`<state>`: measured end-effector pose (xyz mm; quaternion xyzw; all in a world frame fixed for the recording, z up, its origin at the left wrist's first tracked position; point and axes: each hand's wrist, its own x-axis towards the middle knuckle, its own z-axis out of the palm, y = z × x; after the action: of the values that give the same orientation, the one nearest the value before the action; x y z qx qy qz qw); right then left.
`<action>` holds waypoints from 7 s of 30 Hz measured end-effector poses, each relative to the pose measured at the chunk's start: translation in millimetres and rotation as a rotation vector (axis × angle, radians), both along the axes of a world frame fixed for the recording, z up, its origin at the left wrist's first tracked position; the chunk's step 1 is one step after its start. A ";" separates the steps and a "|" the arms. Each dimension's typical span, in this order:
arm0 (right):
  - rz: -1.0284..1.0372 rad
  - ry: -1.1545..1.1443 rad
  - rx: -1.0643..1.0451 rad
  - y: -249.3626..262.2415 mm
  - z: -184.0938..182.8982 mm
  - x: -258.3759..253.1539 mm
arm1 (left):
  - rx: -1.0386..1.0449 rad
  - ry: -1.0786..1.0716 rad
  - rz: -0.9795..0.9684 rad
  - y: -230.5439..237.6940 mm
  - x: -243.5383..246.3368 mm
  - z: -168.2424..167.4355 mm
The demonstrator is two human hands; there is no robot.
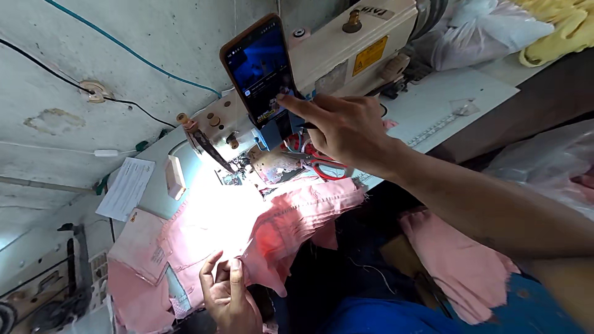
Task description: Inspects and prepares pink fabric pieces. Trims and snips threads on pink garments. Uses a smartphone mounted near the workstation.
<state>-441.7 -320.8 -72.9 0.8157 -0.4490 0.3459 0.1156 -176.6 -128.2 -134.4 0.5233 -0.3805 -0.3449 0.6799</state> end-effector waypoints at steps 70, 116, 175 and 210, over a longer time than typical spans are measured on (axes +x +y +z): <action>-0.013 0.008 0.021 7.0 -9.2 3.5 | -0.011 0.012 0.020 2.7 4.9 -3.3; -0.003 0.042 0.038 10.8 -15.7 2.4 | -0.003 0.017 0.005 0.7 2.5 -1.0; 0.052 0.046 0.004 5.9 -12.2 -3.5 | -0.005 0.030 0.005 4.4 4.3 -4.1; 0.060 0.042 -0.002 3.4 -16.4 -3.2 | 0.001 0.017 -0.001 2.1 3.3 -4.8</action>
<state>-444.9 -317.4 -89.3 0.8357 -0.4216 0.3326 0.1154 -173.2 -126.1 -139.2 0.5205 -0.3748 -0.3502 0.6826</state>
